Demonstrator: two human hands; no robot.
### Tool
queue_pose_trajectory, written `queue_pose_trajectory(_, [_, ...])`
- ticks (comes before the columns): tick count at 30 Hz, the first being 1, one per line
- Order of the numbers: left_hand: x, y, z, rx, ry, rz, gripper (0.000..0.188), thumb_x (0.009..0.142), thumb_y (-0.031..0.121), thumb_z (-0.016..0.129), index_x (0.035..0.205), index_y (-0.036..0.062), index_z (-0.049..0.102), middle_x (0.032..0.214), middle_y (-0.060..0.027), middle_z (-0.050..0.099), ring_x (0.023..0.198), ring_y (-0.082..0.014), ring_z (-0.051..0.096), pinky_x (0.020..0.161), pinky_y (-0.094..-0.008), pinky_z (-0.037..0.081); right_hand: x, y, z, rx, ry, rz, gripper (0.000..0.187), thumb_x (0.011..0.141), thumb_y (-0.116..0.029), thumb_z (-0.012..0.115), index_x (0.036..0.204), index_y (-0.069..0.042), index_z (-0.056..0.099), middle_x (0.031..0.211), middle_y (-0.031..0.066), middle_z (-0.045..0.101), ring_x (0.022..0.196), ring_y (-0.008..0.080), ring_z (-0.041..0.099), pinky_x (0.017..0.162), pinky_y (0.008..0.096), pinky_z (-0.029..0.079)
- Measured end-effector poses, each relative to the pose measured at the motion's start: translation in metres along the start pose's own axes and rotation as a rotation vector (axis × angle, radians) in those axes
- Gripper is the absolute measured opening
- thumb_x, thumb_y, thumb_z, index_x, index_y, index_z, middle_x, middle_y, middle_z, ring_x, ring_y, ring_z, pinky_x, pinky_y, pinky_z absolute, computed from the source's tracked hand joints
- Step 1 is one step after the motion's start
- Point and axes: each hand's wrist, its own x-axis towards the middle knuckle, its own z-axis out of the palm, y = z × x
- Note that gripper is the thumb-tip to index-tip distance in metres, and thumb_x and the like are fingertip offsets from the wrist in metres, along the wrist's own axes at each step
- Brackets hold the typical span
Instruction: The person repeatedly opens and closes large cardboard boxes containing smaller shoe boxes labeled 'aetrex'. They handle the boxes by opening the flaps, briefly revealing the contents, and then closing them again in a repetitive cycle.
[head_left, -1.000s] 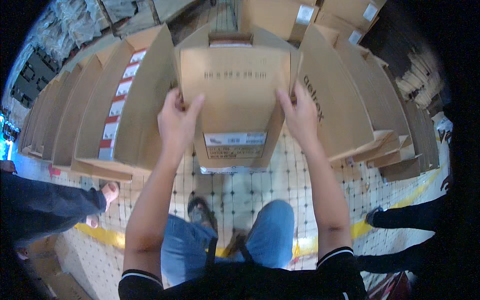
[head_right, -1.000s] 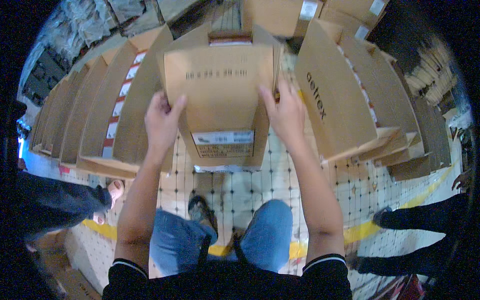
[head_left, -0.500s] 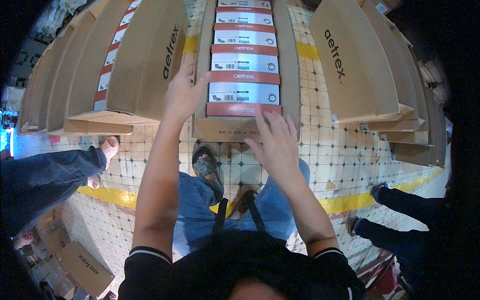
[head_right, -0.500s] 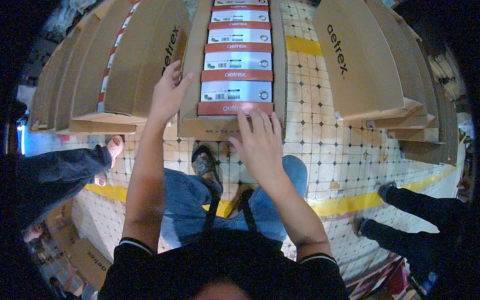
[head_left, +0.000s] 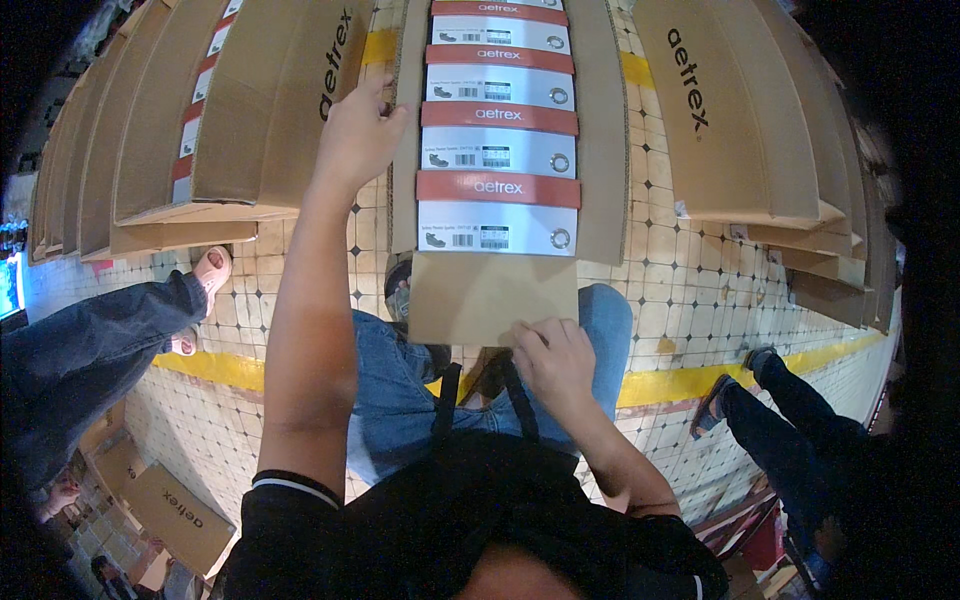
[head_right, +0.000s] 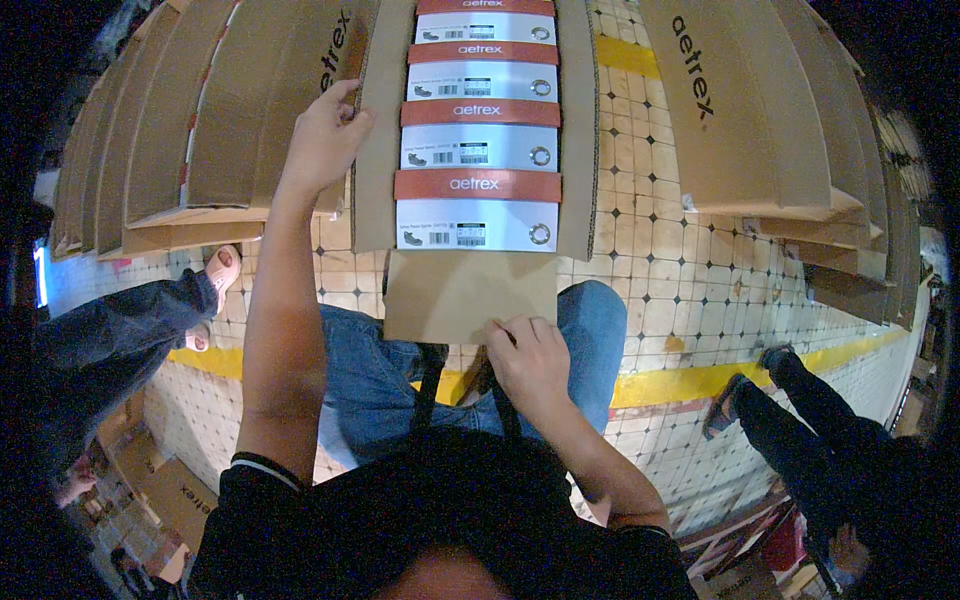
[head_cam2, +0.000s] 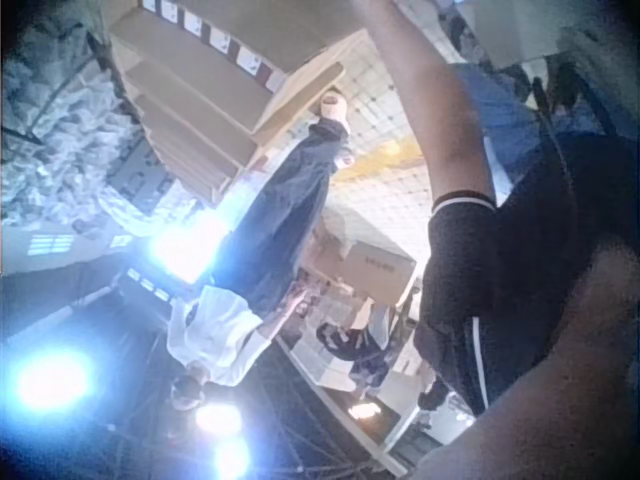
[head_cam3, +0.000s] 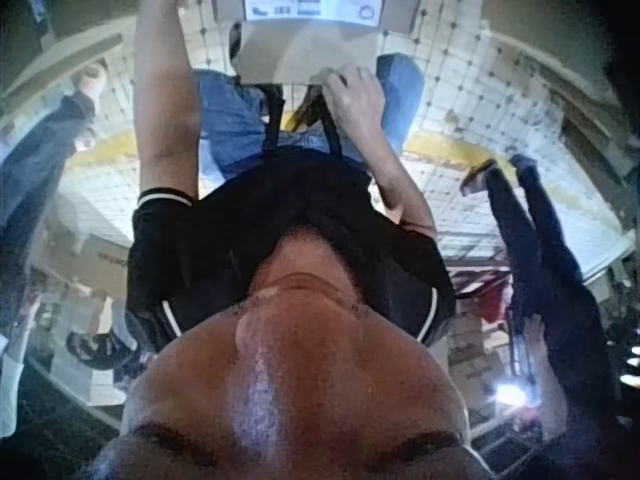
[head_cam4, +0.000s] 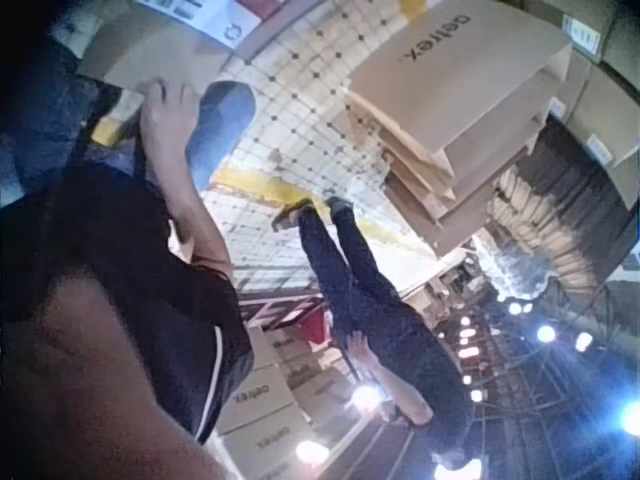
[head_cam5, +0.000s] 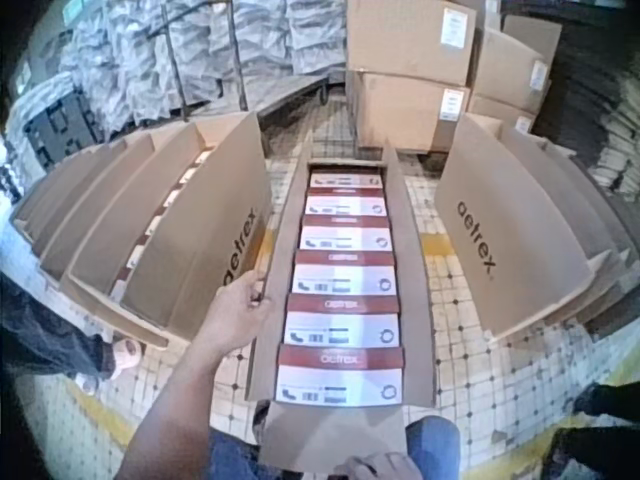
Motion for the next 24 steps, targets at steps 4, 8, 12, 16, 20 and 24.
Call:
queue_pose_trajectory(4, [0.005,-0.001,-0.003,0.004,-0.035,-0.006,0.052,0.085,0.024,0.063,0.13,0.0002,0.054,0.111,-0.0275,0.065,0.106,-0.0387,0.064,0.094,-0.0416,0.049,-0.001,0.002,0.004,0.036,-0.013,0.013,0.029,0.067,-0.012,0.075,0.096,-0.013,0.067,0.086,0.0027,0.057,0.081,0.0243,0.057,0.068,0.0369,0.047])
queue_pose_trajectory(8, [0.009,-0.005,-0.003,0.037,-0.054,0.041,0.053,0.084,0.025,0.065,0.13,0.0008,0.054,0.112,-0.027,0.065,0.107,-0.0375,0.064,0.093,-0.0418,0.049,-0.003,0.005,0.009,0.052,-0.002,0.015,0.032,0.065,-0.012,0.077,0.094,-0.014,0.067,0.086,0.0026,0.057,0.08,0.0249,0.057,0.068,0.0373,0.047])
queue_pose_trajectory(12, [0.012,-0.006,-0.004,0.025,-0.062,0.016,0.054,0.082,0.024,0.065,0.129,0.0014,0.054,0.111,-0.0266,0.066,0.104,-0.0381,0.065,0.092,-0.0417,0.05,-0.001,0.008,0.008,0.066,-0.004,0.012,0.031,0.064,-0.012,0.078,0.092,-0.015,0.066,0.085,0.0023,0.056,0.08,0.0245,0.056,0.066,0.0364,0.048])
queue_pose_trajectory(16, [0.012,-0.001,-0.005,0.06,-0.067,0.004,0.052,0.081,0.024,0.066,0.126,0.0013,0.055,0.107,-0.0247,0.067,0.1,-0.038,0.066,0.09,-0.042,0.051,-0.001,0.01,0.01,0.054,-0.018,0.007,0.03,0.064,-0.012,0.078,0.091,-0.015,0.066,0.085,0.0022,0.056,0.079,0.0241,0.057,0.064,0.0357,0.048])
queue_pose_trajectory(20, [0.012,0.003,-0.006,0.08,-0.051,0.012,0.05,0.081,0.024,0.066,0.124,0.0008,0.056,0.102,-0.023,0.069,0.095,-0.0375,0.067,0.087,-0.0423,0.051,-0.003,0.012,0.014,0.058,-0.016,0.016,0.029,0.064,-0.013,0.078,0.09,-0.014,0.066,0.084,0.0025,0.057,0.078,0.0243,0.057,0.064,0.0361,0.048])
queue_pose_trajectory(24, [0.014,0.001,-0.008,0.051,-0.091,-0.003,0.049,0.08,0.023,0.066,0.123,0.0005,0.056,0.1,-0.0231,0.069,0.096,-0.0374,0.067,0.086,-0.0423,0.051,-0.003,0.014,0.014,0.054,-0.032,0.008,0.028,0.065,-0.013,0.077,0.09,-0.014,0.066,0.084,0.0023,0.057,0.079,0.0242,0.057,0.064,0.0365,0.048])
